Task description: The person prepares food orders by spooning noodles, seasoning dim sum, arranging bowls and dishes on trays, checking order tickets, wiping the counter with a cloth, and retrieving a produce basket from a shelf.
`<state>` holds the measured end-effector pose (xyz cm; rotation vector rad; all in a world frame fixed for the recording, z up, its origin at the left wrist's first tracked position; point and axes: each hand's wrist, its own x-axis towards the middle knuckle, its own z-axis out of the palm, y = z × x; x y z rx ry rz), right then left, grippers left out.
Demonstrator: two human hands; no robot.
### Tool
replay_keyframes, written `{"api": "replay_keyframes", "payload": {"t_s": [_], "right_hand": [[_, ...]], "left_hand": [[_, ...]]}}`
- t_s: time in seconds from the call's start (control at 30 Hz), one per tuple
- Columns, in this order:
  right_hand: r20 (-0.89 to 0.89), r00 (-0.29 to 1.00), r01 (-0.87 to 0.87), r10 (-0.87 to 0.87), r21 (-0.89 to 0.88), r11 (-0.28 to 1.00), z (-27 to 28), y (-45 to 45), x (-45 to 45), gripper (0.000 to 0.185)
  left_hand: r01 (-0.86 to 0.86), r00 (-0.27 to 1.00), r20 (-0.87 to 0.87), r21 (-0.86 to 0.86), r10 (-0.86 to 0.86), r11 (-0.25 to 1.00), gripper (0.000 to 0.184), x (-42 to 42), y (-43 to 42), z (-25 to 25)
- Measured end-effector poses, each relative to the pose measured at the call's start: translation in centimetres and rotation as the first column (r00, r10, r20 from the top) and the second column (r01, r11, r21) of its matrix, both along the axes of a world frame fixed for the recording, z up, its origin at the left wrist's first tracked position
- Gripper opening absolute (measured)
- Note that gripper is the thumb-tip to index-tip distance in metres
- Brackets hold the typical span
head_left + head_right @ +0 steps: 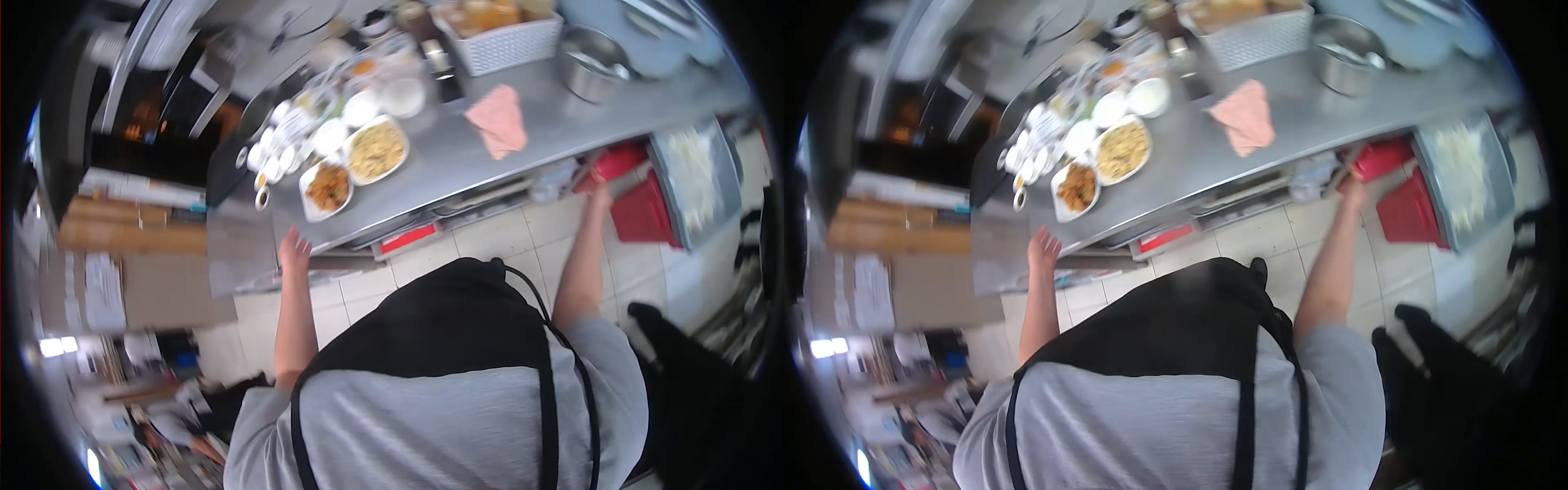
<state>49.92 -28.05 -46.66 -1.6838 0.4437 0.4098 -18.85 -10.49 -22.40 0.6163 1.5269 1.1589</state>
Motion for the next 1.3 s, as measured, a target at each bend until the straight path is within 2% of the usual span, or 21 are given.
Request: {"api": "replay_keyframes", "payload": {"t_s": [0.03, 0.07, 0.1, 0.2, 0.23, 0.27, 0.3, 0.37, 0.43, 0.47, 0.53, 0.63, 0.73, 0.83, 0.93, 1.0, 1.07, 1.13, 1.2, 1.23, 1.3], "right_hand": [[-0.011, 1.000, -0.023, 0.024, 0.091, 0.996, 5.5, -1.2, -0.8, 0.036], [0.229, 0.973, -0.121, 0.004, 0.501, 0.857, 5.7, -1.9, -0.1, 0.018], [0.298, 0.947, -0.028, -0.123, 0.457, 0.889, 8.5, -0.7, -0.9, 0.017], [0.705, 0.653, -0.495, 0.275, 0.123, 0.860, 18.9, 4.5, -9.7, 0.016], [0.732, 0.562, -0.665, 0.385, 0.123, 0.737, 23.3, 6.2, -15.2, 0.013], [0.887, 0.295, -0.756, 0.354, -0.010, 0.655, 23.3, 8.6, -19.1, 0.015], [0.798, 0.241, -0.831, 0.552, -0.124, 0.543, 27.0, 9.7, -25.1, 0.014], [0.907, -0.287, -0.843, 0.310, -0.392, 0.369, 27.8, 12.3, -33.3, 0.011], [0.847, -0.512, -0.800, 0.139, -0.530, 0.281, 27.3, 14.3, -39.5, 0.014], [0.841, -0.521, -0.793, 0.144, -0.540, 0.283, 26.5, 15.3, -41.4, 0.014], [0.641, -0.742, -0.623, 0.195, -0.767, 0.152, 25.1, 17.2, -43.9, 0.018], [0.542, -0.801, -0.534, 0.253, -0.839, 0.108, 24.6, 18.3, -46.2, 0.022], [0.542, -0.758, -0.553, 0.362, -0.829, 0.082, 26.1, 17.4, -47.6, 0.029], [0.666, -0.539, -0.697, 0.515, -0.697, 0.171, 26.7, 17.3, -45.0, 0.043], [0.698, -0.269, -0.599, 0.664, -0.661, 0.452, 25.5, 18.3, -39.1, 0.039], [0.551, -0.146, -0.540, 0.822, -0.740, 0.400, 23.8, 18.9, -34.8, 0.037], [0.289, 0.137, -0.888, 0.947, -0.388, 0.247, 20.2, 19.9, -31.4, 0.035], [0.128, 0.299, -0.949, 0.946, 0.145, 0.280, 20.8, 19.2, -32.6, 0.033], [0.075, 0.352, -0.896, 0.933, 0.316, 0.312, 21.0, 19.2, -34.1, 0.032], [0.087, 0.332, -0.902, 0.939, 0.321, 0.289, 21.1, 19.3, -34.7, 0.032], [0.141, 0.440, -0.869, 0.887, 0.315, 0.381, 21.0, 19.4, -35.7, 0.028]], "left_hand": [[-0.030, 0.999, -0.020, -0.028, 0.029, 0.999, 0.042, 0.9, -0.6, 0.5], [-0.023, 0.999, -0.028, -0.058, 0.021, 0.998, 0.041, 1.0, -0.7, 0.2], [0.009, 0.999, -0.034, -0.078, -0.011, 0.997, 0.042, 0.1, -0.5, -1.0], [0.085, 0.987, 0.144, -0.096, -0.071, 0.992, 0.042, -0.1, -0.1, -2.6], [0.073, 0.986, 0.157, -0.100, -0.057, 0.992, 0.042, -0.1, 0.1, -2.9], [0.107, 0.973, 0.210, -0.055, -0.093, 0.993, 0.042, -0.1, 0.5, -3.0], [0.140, 0.956, 0.260, -0.005, -0.134, 0.990, 0.043, 0.0, 0.9, -3.0], [0.170, 0.940, 0.301, -0.002, -0.161, 0.985, 0.042, 0.4, 1.9, -2.6], [0.253, 0.911, 0.335, 0.002, -0.239, 0.967, 0.041, 0.2, 2.8, -3.1], [0.258, 0.906, 0.346, 0.002, -0.242, 0.966, 0.041, 0.1, 3.0, -3.3], [0.319, 0.885, 0.365, -0.026, -0.288, 0.947, 0.039, 0.1, 3.6, -3.4], [0.415, 0.829, 0.421, -0.018, -0.369, 0.910, 0.040, -0.1, 4.5, -2.8], [0.469, 0.803, 0.414, 0.004, -0.428, 0.883, 0.034, 0.2, 5.3, -2.3], [0.481, 0.820, 0.362, -0.019, -0.443, 0.876, 0.034, -0.1, 6.2, -2.9], [0.464, 0.830, 0.373, -0.051, -0.414, 0.884, 0.032, -0.6, 6.2, -2.4], [0.444, 0.831, 0.383, -0.023, -0.402, 0.896, 0.031, -1.7, 6.2, -2.3], [0.450, 0.859, 0.316, -0.089, -0.403, 0.889, 0.034, -3.2, 5.8, -1.7], [0.421, 0.873, 0.295, -0.059, -0.387, 0.905, 0.034, -5.6, 5.3, -1.4], [0.414, 0.856, 0.369, -0.069, -0.363, 0.907, 0.033, -8.7, 5.5, -1.7], [0.394, 0.864, 0.362, -0.058, -0.349, 0.917, 0.033, -10.2, 5.7, -1.2], [0.320, 0.888, 0.375, -0.093, -0.264, 0.943, 0.030, -13.2, 6.0, -0.5]]}}
